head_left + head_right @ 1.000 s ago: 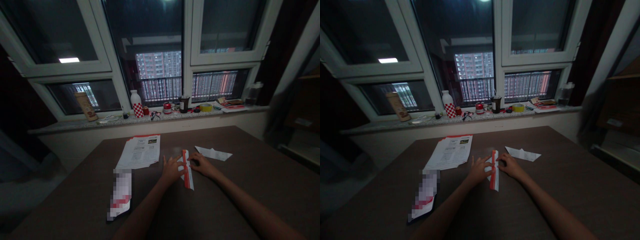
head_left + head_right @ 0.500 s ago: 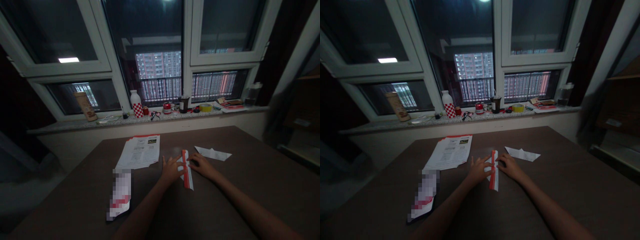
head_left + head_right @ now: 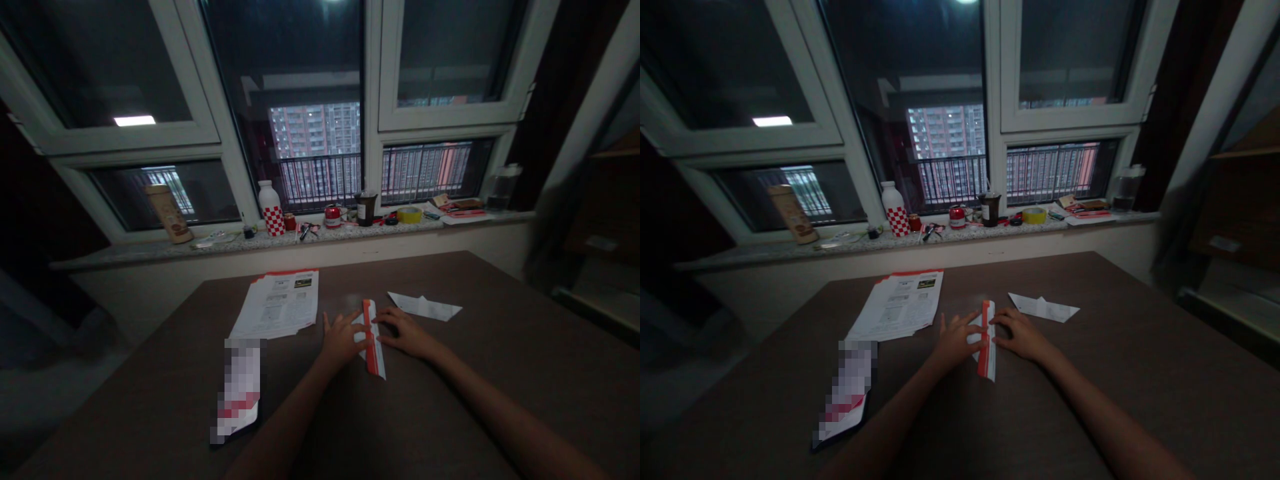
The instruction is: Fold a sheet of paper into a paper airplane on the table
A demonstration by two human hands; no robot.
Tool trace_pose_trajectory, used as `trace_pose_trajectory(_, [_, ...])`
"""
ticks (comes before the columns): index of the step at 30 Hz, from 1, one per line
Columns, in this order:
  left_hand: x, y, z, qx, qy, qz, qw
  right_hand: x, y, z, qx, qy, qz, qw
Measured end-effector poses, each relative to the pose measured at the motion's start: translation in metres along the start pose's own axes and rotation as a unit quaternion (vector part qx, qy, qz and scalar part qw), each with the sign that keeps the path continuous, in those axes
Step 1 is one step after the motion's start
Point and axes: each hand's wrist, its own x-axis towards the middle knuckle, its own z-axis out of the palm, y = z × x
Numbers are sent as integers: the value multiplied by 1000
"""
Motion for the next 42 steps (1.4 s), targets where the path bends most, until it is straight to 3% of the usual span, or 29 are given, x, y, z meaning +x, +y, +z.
trace_pose_trajectory(9, [0,0,0,5,6,7,1000,2,-4,5,-27,23,3,999])
trace_pose_trajectory(23, [0,1,-1,2,1,1,1000,-8,-17,-9,-54,-56,-10,997])
trace_pose_trajectory(33, [6,-3,0,24,35,10,999,0,-10,5,-41,20,22,999])
trace_pose_trajectory(42, [9,-6,2,29,37,3,999,2,-7,5,-73,3,8,997])
